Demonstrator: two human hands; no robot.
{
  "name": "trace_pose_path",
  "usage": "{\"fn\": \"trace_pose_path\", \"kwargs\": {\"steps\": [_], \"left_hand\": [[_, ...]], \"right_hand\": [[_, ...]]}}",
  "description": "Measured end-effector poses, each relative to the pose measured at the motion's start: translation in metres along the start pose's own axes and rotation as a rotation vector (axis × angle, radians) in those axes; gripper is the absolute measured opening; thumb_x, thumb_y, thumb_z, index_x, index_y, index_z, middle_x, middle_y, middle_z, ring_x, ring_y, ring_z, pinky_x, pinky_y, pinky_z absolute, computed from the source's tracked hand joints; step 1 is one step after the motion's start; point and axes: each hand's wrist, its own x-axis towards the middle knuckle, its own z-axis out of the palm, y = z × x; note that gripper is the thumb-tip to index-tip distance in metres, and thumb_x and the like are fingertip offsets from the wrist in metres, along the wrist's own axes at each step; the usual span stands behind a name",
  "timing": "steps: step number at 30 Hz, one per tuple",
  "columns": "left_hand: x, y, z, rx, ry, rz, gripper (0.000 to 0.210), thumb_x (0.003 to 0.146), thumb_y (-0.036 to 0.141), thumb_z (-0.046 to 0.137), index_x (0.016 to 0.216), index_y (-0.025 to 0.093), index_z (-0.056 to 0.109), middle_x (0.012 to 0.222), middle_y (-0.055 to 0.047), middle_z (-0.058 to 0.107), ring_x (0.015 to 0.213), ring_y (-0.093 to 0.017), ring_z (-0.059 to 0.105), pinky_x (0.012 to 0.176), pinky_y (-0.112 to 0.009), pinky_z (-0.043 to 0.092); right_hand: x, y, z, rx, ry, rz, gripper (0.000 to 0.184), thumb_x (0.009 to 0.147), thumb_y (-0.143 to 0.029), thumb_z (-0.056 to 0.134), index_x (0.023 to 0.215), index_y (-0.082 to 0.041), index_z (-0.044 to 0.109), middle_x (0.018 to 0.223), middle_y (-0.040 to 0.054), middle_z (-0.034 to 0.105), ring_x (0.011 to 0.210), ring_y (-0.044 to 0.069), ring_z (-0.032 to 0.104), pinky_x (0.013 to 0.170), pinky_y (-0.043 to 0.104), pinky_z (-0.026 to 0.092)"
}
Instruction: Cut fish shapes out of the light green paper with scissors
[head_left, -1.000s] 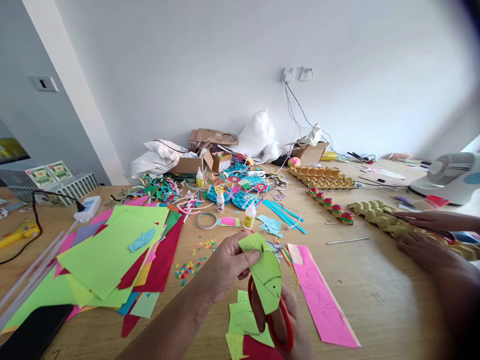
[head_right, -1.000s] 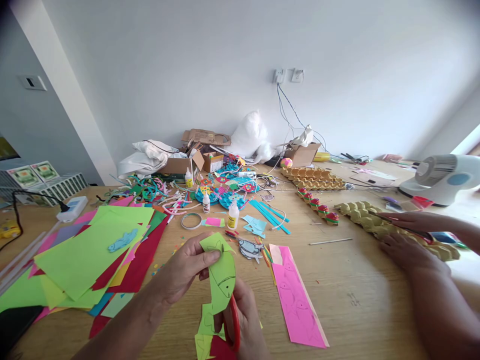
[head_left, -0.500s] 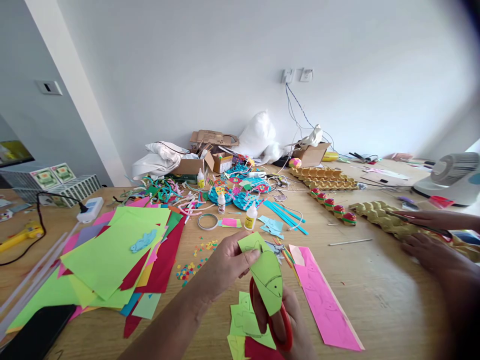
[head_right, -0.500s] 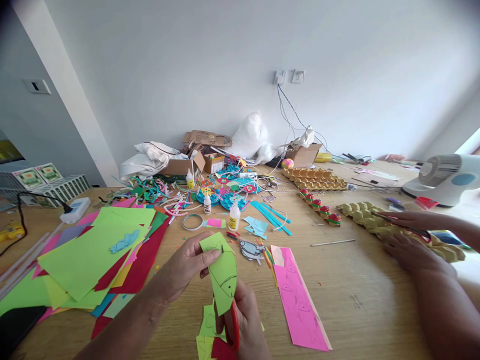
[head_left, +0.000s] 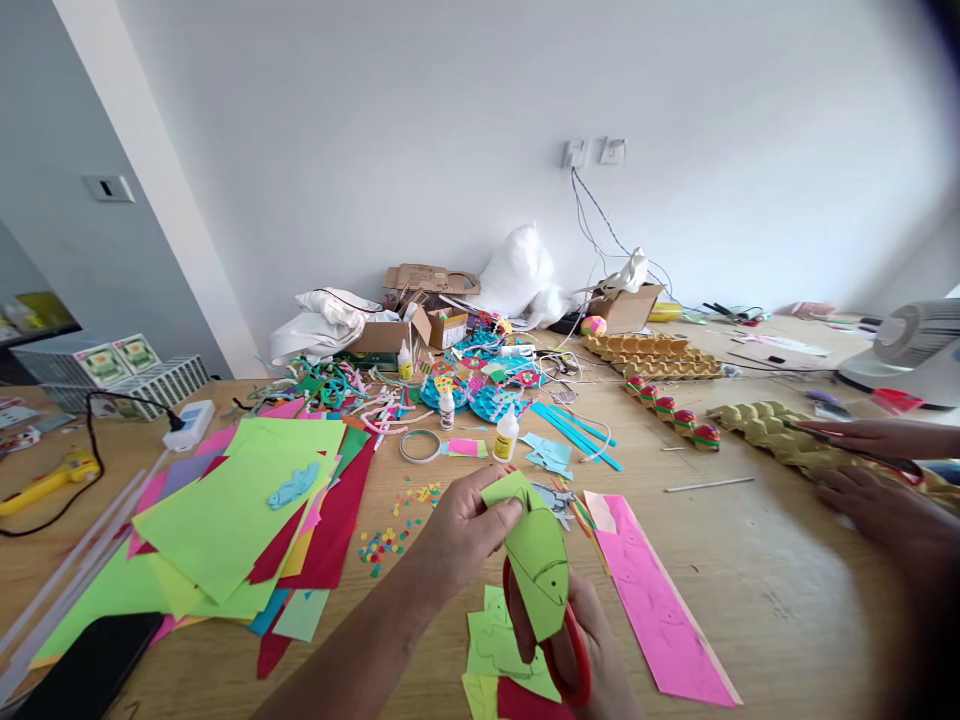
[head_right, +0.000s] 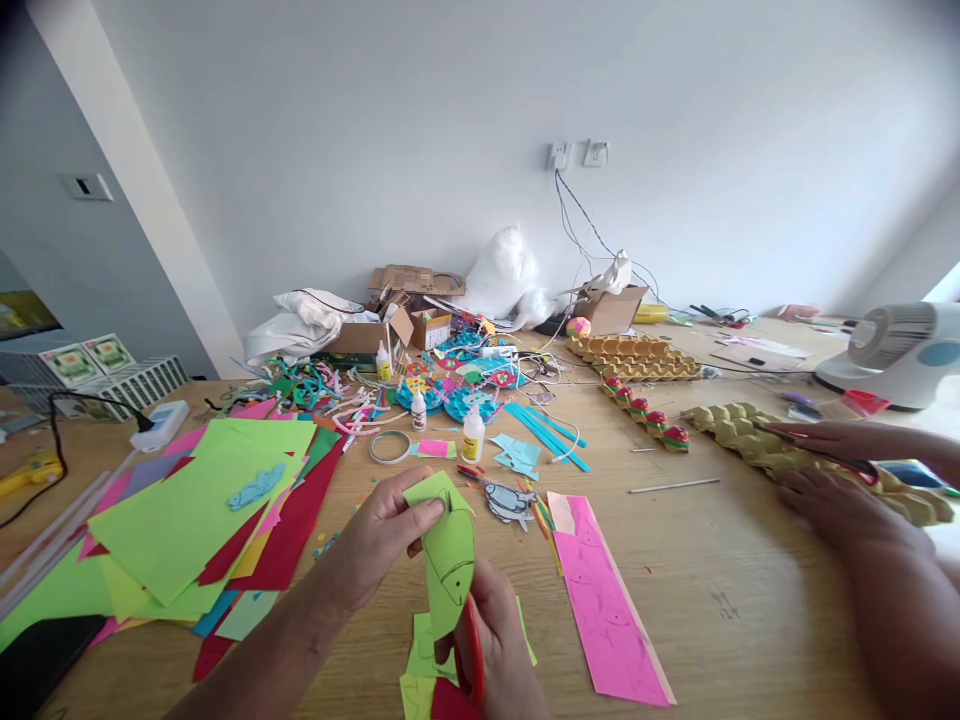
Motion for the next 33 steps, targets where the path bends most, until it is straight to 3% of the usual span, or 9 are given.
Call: {"fn": "trace_pose_path", "kwargs": {"steps": [7, 17, 24, 29, 33], "left_hand": [[-0.001, -0.003, -0.002, 0.013, 0.023, -0.022, 0.015, 0.077, 0.032, 0.05, 0.074, 0.017, 0.048, 0.058, 0.006, 0.035, 0.05, -0.007, 0.03, 0.046, -0.02, 0.024], [0.0, -0.003, -0.002, 0.027, 0.02, 0.005, 0.014, 0.079, 0.029, 0.048, 0.071, 0.018, 0.046, 0.057, 0.006, 0.036, 0.05, -0.008, 0.033, 0.047, -0.02, 0.028], [0.0, -0.006, -0.002, 0.0, 0.044, -0.024, 0.015, 0.077, 0.031, 0.051, 0.073, 0.017, 0.049, 0.057, 0.006, 0.037, 0.05, -0.007, 0.032, 0.047, -0.019, 0.027], [-0.001, -0.002, -0.001, -0.003, 0.026, -0.042, 0.013, 0.077, 0.029, 0.049, 0.071, 0.017, 0.047, 0.057, 0.006, 0.038, 0.051, -0.007, 0.031, 0.048, -0.02, 0.026], [-0.002, 0.006, 0.002, 0.009, -0.008, -0.037, 0.013, 0.075, 0.026, 0.048, 0.067, 0.017, 0.045, 0.056, 0.006, 0.04, 0.05, -0.007, 0.032, 0.047, -0.02, 0.026]], "right_hand": [[0.007, 0.013, -0.004, 0.025, -0.074, -0.035, 0.051, 0.072, -0.065, 0.048, 0.051, -0.02, 0.039, 0.045, -0.0056, 0.039, 0.035, 0.007, 0.037, 0.033, 0.017, 0.031], [0.005, 0.016, -0.004, 0.038, -0.083, -0.046, 0.048, 0.072, -0.065, 0.048, 0.055, -0.021, 0.041, 0.042, -0.006, 0.038, 0.034, 0.008, 0.034, 0.034, 0.019, 0.029], [0.006, 0.016, -0.003, 0.063, -0.061, -0.048, 0.05, 0.07, -0.065, 0.052, 0.053, -0.02, 0.041, 0.044, -0.0058, 0.04, 0.034, 0.006, 0.033, 0.034, 0.017, 0.03], [0.0, 0.0, 0.002, 0.032, -0.005, 0.011, 0.051, 0.071, -0.067, 0.049, 0.069, -0.017, 0.056, 0.047, -0.0053, 0.041, 0.036, 0.007, 0.034, 0.036, 0.019, 0.033], [-0.004, -0.009, 0.004, 0.041, 0.072, 0.048, 0.05, 0.067, -0.068, 0.053, 0.068, -0.018, 0.06, 0.046, -0.0044, 0.044, 0.04, 0.009, 0.04, 0.041, 0.021, 0.037]]}}
